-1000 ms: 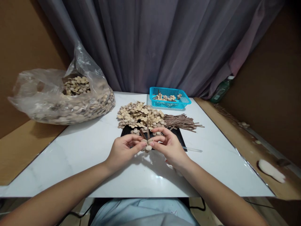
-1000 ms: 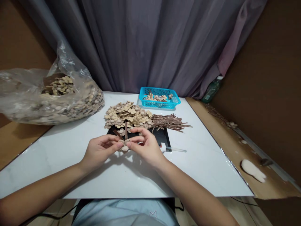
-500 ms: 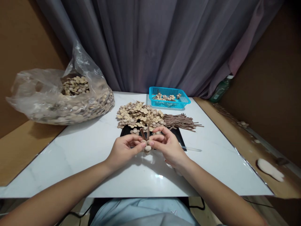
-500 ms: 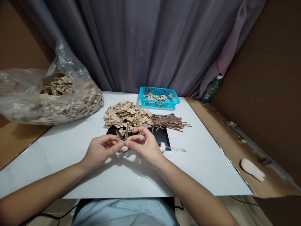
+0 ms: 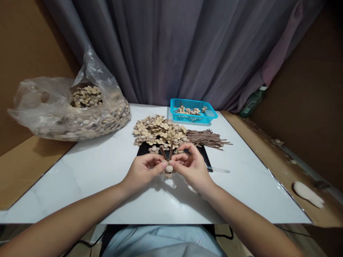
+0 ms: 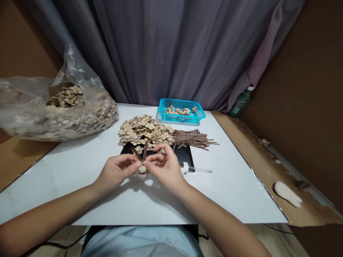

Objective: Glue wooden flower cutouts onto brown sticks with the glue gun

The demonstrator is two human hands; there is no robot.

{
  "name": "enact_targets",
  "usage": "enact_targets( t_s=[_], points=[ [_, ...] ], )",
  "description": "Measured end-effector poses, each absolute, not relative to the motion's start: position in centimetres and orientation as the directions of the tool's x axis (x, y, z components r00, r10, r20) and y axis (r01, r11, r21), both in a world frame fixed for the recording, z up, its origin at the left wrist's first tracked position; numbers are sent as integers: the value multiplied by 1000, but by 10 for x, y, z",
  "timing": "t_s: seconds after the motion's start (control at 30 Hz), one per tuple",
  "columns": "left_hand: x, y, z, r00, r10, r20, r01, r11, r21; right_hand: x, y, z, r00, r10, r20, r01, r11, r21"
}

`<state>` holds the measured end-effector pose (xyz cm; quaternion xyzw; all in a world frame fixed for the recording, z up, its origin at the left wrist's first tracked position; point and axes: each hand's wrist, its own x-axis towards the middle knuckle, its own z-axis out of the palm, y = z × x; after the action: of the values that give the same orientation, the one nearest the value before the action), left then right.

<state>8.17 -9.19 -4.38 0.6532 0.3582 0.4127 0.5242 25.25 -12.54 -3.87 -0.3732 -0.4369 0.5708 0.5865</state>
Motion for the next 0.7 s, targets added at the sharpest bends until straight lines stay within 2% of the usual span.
enact_targets(
  t_s=[0.1,0.23,0.7],
  points=[
    [79,-92,-45,409,894,184,-6,-200,980,253,-126,-38,-18,992,128,-340,114,-933],
    [78,-93,-43,407,885,228,23,-260,965,252,-127,-38,-29,982,188,-344,167,-924],
    [75,-98,-40,365,772,520,22,-565,824,249,-140,-36,-6,913,407,-214,396,-893]
  ],
)
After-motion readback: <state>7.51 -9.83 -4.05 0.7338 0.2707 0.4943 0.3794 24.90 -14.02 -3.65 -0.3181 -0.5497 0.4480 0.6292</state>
